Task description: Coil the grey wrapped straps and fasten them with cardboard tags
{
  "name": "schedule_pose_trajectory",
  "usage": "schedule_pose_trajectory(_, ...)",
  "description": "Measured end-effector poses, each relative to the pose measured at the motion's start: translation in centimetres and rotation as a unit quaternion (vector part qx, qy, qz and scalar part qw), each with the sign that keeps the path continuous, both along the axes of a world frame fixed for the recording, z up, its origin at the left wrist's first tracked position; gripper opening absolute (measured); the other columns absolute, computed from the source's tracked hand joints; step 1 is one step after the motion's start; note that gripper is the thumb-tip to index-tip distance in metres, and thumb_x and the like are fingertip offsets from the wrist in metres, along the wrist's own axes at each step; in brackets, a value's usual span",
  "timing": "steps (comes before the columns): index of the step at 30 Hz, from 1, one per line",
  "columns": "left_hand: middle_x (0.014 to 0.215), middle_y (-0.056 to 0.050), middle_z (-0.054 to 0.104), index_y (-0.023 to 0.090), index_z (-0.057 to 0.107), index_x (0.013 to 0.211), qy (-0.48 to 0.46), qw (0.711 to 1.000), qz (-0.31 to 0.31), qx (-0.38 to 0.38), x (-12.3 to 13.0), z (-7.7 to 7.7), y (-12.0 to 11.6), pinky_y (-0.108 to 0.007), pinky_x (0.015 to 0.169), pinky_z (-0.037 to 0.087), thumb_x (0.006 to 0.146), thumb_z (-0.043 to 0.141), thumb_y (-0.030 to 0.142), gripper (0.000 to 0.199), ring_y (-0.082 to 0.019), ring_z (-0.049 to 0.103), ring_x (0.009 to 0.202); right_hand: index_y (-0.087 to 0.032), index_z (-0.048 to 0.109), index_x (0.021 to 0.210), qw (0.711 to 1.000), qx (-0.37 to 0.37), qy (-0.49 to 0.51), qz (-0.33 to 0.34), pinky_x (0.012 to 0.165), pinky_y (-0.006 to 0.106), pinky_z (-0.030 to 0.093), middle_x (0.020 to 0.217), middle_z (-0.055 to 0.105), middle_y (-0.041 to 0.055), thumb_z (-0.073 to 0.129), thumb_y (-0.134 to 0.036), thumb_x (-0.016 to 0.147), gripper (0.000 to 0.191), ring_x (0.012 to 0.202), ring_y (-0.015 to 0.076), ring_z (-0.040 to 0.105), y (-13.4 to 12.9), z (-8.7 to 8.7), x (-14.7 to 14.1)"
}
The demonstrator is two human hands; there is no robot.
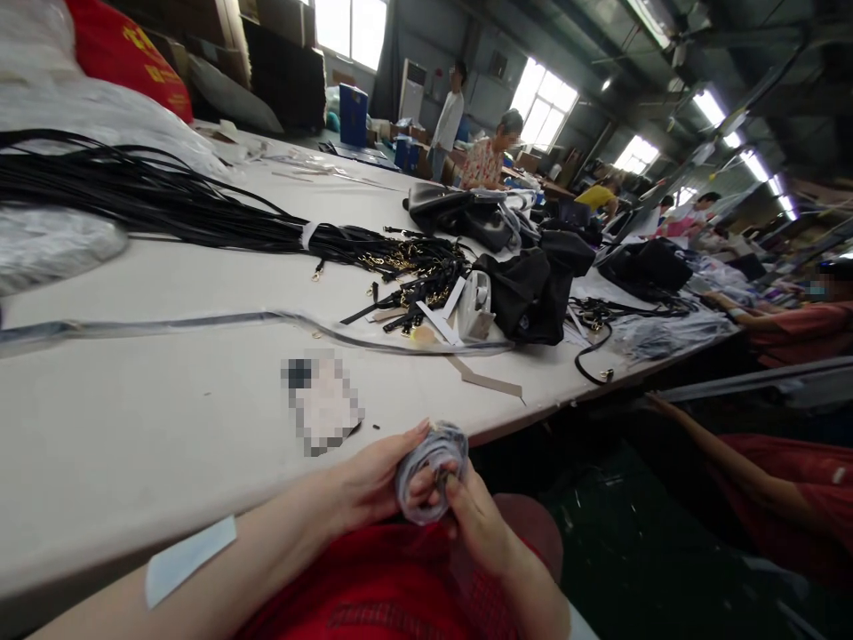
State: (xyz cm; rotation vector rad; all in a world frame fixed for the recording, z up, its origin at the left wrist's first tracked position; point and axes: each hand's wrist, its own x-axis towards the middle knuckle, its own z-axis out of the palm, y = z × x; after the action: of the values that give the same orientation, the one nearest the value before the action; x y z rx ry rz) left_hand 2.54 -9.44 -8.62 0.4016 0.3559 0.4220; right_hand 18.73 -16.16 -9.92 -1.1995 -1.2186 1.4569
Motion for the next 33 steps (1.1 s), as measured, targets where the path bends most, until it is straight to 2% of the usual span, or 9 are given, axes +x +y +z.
schedule_pose_trajectory(4, 0.064, -0.003, 0.066, 0.006, 0.069, 0.087, -0.041, 0.996, 0.019, -0.078, 0.7, -0.3, -0.3, -0.027, 0.076, 0.051, 0.090, 0.060, 0.044, 0.039, -0.010, 0.061, 0.056, -0.020, 0.053, 0.090, 0.986, -0.017, 0.131, -0.105, 0.043, 0.019, 0.033, 0.067, 0.051, -0.0026, 0.042, -0.064, 0.092, 0.045, 0.047, 0.0071, 0.039, -0.1, -1.1, -2.7)
schedule_pose_trajectory(7, 0.071, -0.006, 0.070, 0.005, 0.069, 0.092, -0.053, 0.997, -0.003, -0.054, -0.1, -0.9, -0.4, -0.028, 0.079, 0.050, 0.088, 0.063, 0.043, 0.038, -0.013, 0.064, 0.063, -0.020, 0.052, 0.090, 0.988, 0.006, 0.121, -0.091, 0.052, 0.022, 0.041, 0.070, 0.054, -0.0021, 0.051, -0.056, 0.092, 0.036, 0.055, 0.0095, 0.048, 0.0, -0.9, -2.4)
schedule_pose_trajectory(11, 0.082, -0.012, 0.072, 0.006, 0.070, 0.093, -0.026, 0.999, -0.034, 0.003, -1.4, -1.5, -0.4, -0.032, 0.079, 0.049, 0.083, 0.062, 0.048, 0.044, -0.021, 0.066, 0.077, -0.020, 0.053, 0.090, 0.996, 0.065, -0.068, -0.004, 0.064, 0.026, 0.046, 0.074, 0.060, 0.0009, 0.048, -0.047, 0.096, 0.028, 0.066, 0.0142, 0.056, -0.1, 0.8, 0.0)
schedule_pose_trajectory(16, 0.088, -0.010, 0.071, 0.011, 0.067, 0.094, 0.121, 0.991, -0.009, 0.061, -1.4, -2.0, -0.6, -0.034, 0.081, 0.048, 0.087, 0.047, 0.063, 0.056, -0.021, 0.064, 0.079, -0.019, 0.056, 0.095, 0.939, 0.033, -0.329, 0.091, 0.070, 0.028, 0.044, 0.087, 0.066, 0.0047, 0.049, -0.042, 0.095, 0.024, 0.078, 0.0190, 0.060, -0.5, 2.6, 2.2)
schedule_pose_trajectory(18, 0.090, -0.008, 0.070, 0.012, 0.066, 0.095, 0.186, 0.967, -0.013, 0.172, -1.1, -2.0, -0.8, -0.032, 0.078, 0.048, 0.085, 0.048, 0.065, 0.057, -0.021, 0.062, 0.080, -0.020, 0.056, 0.090, 0.909, 0.008, -0.393, 0.137, 0.067, 0.027, 0.041, 0.083, 0.065, 0.0036, 0.052, -0.040, 0.093, 0.021, 0.073, 0.0183, 0.059, -0.5, 2.8, 2.2)
schedule_pose_trajectory(20, 0.088, -0.006, 0.070, 0.013, 0.067, 0.095, 0.252, 0.912, -0.032, 0.321, -0.9, -1.8, -1.0, -0.029, 0.074, 0.047, 0.078, 0.061, 0.061, 0.051, -0.021, 0.062, 0.079, -0.020, 0.055, 0.085, 0.889, 0.004, -0.429, 0.162, 0.063, 0.025, 0.038, 0.079, 0.064, 0.0023, 0.055, -0.036, 0.091, 0.018, 0.069, 0.0168, 0.056, -0.4, 2.7, 1.9)
schedule_pose_trajectory(23, 0.081, -0.004, 0.070, 0.014, 0.068, 0.097, 0.301, 0.848, -0.052, 0.434, -0.8, -1.5, -1.0, -0.026, 0.066, 0.046, 0.075, 0.068, 0.049, 0.041, -0.018, 0.061, 0.072, -0.019, 0.055, 0.083, 0.903, 0.014, -0.407, 0.138, 0.059, 0.023, 0.036, 0.074, 0.061, -0.0001, 0.055, -0.032, 0.090, 0.015, 0.065, 0.0146, 0.054, -0.3, 2.5, 1.7)
schedule_pose_trajectory(26, 0.078, -0.003, 0.069, 0.013, 0.068, 0.097, 0.298, 0.860, 0.005, 0.413, -0.8, -1.2, -0.6, -0.023, 0.061, 0.045, 0.082, 0.062, 0.045, 0.036, -0.015, 0.057, 0.065, -0.018, 0.058, 0.088, 0.940, 0.031, -0.334, 0.069, 0.061, 0.023, 0.040, 0.076, 0.062, -0.0002, 0.055, -0.037, 0.090, 0.019, 0.069, 0.0147, 0.056, -0.4, 2.1, 1.6)
schedule_pose_trajectory(33, 0.065, 0.001, 0.060, 0.014, 0.062, 0.097, 0.346, 0.853, 0.257, 0.296, 0.8, -2.1, -1.6, -0.023, 0.057, 0.044, 0.086, 0.055, 0.051, 0.039, -0.014, 0.053, 0.058, -0.018, 0.053, 0.117, 0.980, 0.007, -0.186, -0.071, 0.062, 0.029, 0.049, 0.089, 0.066, 0.0069, 0.049, -0.052, 0.091, 0.043, 0.067, 0.0182, 0.061, -1.6, -1.1, -1.3)
